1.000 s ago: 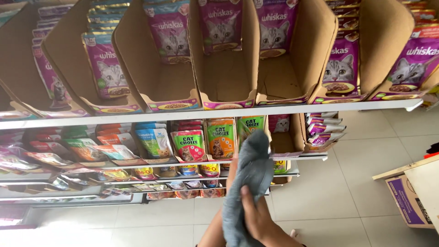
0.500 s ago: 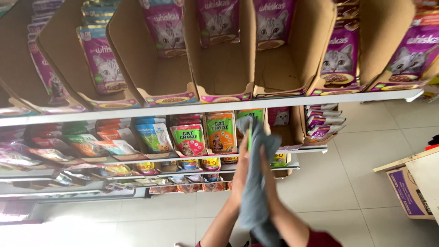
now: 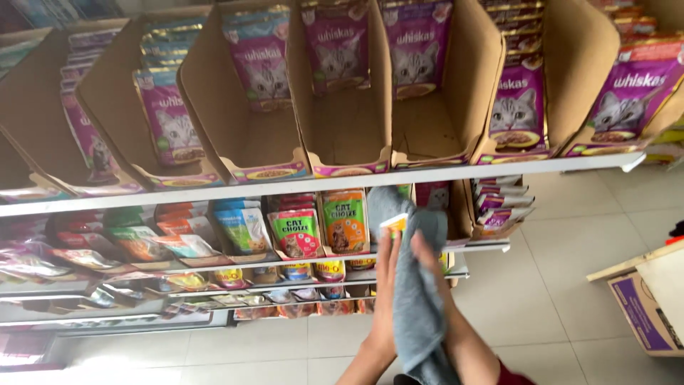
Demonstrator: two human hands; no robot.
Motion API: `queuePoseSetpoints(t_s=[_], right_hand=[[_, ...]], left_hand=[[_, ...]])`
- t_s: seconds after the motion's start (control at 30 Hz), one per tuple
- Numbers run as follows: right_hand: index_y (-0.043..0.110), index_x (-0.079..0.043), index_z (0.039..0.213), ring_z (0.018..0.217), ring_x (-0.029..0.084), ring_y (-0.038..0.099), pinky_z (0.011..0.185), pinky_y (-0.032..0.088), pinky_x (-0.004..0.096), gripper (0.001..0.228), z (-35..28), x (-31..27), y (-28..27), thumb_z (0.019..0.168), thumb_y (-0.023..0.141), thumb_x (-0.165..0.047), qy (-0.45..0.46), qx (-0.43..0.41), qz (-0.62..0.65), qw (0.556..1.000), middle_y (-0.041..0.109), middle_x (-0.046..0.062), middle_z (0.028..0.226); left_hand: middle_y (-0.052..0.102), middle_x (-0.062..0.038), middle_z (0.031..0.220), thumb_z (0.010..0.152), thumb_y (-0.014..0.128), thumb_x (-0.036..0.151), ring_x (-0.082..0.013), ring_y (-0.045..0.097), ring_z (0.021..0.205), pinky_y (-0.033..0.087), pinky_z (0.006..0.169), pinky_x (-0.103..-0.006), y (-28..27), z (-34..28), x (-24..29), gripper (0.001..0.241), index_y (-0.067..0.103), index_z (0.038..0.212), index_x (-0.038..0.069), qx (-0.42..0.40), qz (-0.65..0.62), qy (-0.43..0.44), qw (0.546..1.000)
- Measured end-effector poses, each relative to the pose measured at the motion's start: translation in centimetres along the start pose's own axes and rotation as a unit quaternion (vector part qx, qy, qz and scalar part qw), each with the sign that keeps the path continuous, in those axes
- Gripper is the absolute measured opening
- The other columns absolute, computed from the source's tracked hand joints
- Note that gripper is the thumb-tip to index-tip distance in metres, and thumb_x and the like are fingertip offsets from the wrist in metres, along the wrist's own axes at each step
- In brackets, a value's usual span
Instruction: Wiping down individual cat food pouches with a cloth and arranging them neatly on a grocery store shelf.
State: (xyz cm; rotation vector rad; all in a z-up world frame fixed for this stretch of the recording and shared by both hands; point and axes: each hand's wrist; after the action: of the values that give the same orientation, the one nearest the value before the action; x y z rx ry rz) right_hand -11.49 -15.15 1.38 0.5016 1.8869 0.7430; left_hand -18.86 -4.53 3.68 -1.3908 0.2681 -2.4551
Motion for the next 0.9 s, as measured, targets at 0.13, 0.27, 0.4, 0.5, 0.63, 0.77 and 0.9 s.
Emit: queuePoseSetpoints(t_s=[0.13,0.27,0.4,0.5,0.63,0.77,0.9], right_hand=[[0.065,-0.003,0.130,0.098,0.015,0.070,0.087,0.056,0.031,0.057,-3.9,0.7,1.9,0.082,0.075,-0.032,0.061,0.040,-0.121,0.990,0.075,0.006,0.112],[0.065,0.000,0.128,0.094,0.017,0.070,0.083,0.056,0.033,0.056,-3.0,2.0,-0.1,0.083,0.080,-0.030,-0.009,0.067,-0.186,0.980,0.073,0.008,0.110],[0.073,0.003,0.119,0.096,0.016,0.074,0.085,0.058,0.028,0.053,-2.8,1.4,-1.1,0.085,0.078,-0.037,-0.054,0.084,-0.307,0.947,0.078,0.009,0.108],[0.068,-0.005,0.119,0.093,0.016,0.072,0.082,0.058,0.032,0.050,-2.4,0.1,-0.2,0.083,0.075,-0.039,-0.040,0.129,-0.233,0.963,0.075,0.004,0.103],[0.069,-0.008,0.116,0.089,0.017,0.069,0.078,0.056,0.034,0.045,-2.0,0.2,-0.6,0.088,0.069,-0.043,-0.041,0.143,-0.198,0.969,0.073,0.003,0.097],[0.072,-0.003,0.109,0.089,0.014,0.063,0.080,0.052,0.031,0.041,-1.3,2.3,-3.2,0.102,0.063,-0.042,-0.249,0.131,-0.380,0.881,0.069,0.004,0.095],[0.070,-0.005,0.108,0.087,0.015,0.066,0.081,0.053,0.029,0.038,-3.2,3.5,-3.5,0.109,0.052,-0.037,-0.408,0.126,-0.364,0.827,0.072,0.002,0.096]], left_hand=[[0.016,-0.017,0.173,0.098,0.058,0.027,-0.0385,0.009,0.161,0.004,0.124,-0.0549,-1.6,1.5,-1.3,0.069,0.037,0.161,0.012,0.011,0.148,-0.087,0.985],[0.022,-0.013,0.172,0.093,0.066,0.012,-0.0364,0.020,0.160,0.024,0.123,-0.0555,-3.4,1.9,-0.9,0.063,0.050,0.154,0.017,0.013,0.000,-0.089,0.996],[0.021,-0.012,0.172,0.094,0.057,-0.001,-0.0289,0.031,0.157,0.050,0.113,-0.0480,-4.1,1.0,-1.1,0.056,0.051,0.149,0.012,0.121,-0.291,-0.122,0.941],[0.036,-0.015,0.162,0.090,0.066,0.003,-0.0259,0.040,0.146,0.040,0.115,-0.0382,-4.8,1.4,-0.3,0.080,0.026,0.158,0.017,0.131,-0.323,-0.104,0.932],[0.063,-0.022,0.138,0.102,0.057,0.020,-0.0266,0.056,0.129,0.043,0.109,-0.0341,-3.1,-1.3,-4.7,0.046,0.060,0.140,-0.007,-0.027,-0.378,-0.290,0.879],[0.067,-0.012,0.129,0.104,0.049,0.034,-0.0191,0.061,0.118,0.046,0.103,-0.0314,-2.6,-0.9,-2.9,0.053,0.058,0.138,-0.005,0.002,-0.434,-0.316,0.844],[0.070,-0.017,0.118,0.102,0.044,0.040,-0.0212,0.068,0.105,0.053,0.096,-0.0350,-3.3,0.1,-2.4,0.055,0.060,0.128,-0.007,0.119,-0.390,-0.356,0.841]])
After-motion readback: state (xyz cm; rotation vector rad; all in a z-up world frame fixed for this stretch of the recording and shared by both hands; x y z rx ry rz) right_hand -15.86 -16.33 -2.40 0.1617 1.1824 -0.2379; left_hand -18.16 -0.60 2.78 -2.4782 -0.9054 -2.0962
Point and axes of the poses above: each hand's wrist, its own z-axis towards the middle knuckle, its own y-axis out of the palm, x = y × z
